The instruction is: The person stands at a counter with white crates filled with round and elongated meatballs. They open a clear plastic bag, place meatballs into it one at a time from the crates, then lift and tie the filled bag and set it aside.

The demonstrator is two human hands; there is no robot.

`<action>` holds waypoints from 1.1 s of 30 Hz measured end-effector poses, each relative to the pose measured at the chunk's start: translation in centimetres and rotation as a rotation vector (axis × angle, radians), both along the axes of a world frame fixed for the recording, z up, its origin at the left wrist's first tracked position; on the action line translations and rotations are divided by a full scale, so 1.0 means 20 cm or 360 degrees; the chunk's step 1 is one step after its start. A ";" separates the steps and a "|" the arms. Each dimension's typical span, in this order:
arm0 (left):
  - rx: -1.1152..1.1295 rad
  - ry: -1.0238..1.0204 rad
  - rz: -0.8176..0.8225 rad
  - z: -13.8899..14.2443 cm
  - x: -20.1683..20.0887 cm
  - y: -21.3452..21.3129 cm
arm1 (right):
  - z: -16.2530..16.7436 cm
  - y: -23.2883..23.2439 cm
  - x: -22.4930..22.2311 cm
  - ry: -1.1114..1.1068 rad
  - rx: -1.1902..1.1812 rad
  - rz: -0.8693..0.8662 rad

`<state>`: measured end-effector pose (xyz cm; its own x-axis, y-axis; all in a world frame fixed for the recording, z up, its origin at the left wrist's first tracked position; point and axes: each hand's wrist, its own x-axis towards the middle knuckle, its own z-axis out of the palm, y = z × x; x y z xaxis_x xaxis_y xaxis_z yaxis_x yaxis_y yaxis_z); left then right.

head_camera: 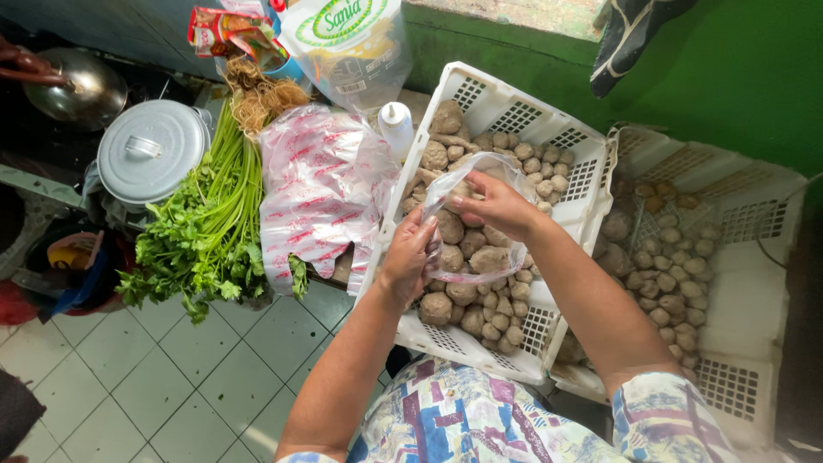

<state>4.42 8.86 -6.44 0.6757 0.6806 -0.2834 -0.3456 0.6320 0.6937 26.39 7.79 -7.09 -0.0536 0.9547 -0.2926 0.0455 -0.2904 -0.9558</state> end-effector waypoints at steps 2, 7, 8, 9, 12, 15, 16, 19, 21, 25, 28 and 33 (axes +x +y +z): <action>0.0011 0.0036 0.0051 -0.02 0.00 0.01 | 0.00 0.01 0.02 0.0019 0.0138 -0.0035; 0.0037 0.0069 0.0064 -0.05 -0.02 0.02 | -0.03 -0.13 0.14 -0.0989 0.0258 0.0004; 0.0028 0.0058 0.0066 -0.05 -0.02 0.03 | -0.03 -0.17 0.15 -0.1106 0.0282 0.0075; 0.0032 0.0053 0.0069 -0.05 -0.02 0.03 | -0.02 -0.20 0.17 -0.1222 0.0311 0.0143; 0.0036 0.0051 0.0073 -0.06 -0.02 0.03 | 0.02 -0.29 0.18 -0.1509 0.0575 0.0294; 0.0009 0.0060 0.0075 -0.07 -0.01 0.03 | 0.07 -0.37 0.13 -0.1606 0.0810 0.0204; -0.0003 0.0059 0.0070 -0.07 -0.01 0.04 | 0.08 -0.39 0.10 -0.1593 0.0787 0.0207; 0.0013 0.0050 0.0059 -0.06 -0.02 0.03 | 0.11 -0.45 0.02 -0.1644 0.0755 0.0200; 0.0024 0.0041 0.0046 -0.05 -0.01 0.03 | 0.13 -0.46 -0.01 -0.1770 0.0791 0.0185; 0.0013 0.0051 0.0033 -0.03 -0.01 0.02 | 0.16 -0.45 0.01 -0.1794 0.0879 0.0194; 0.0003 0.0059 0.0036 -0.03 -0.02 0.02 | 0.15 -0.46 0.02 -0.1808 0.0850 0.0234; -0.0014 0.0041 0.0021 -0.04 -0.02 0.02 | 0.12 -0.50 -0.03 -0.1840 0.0645 0.0588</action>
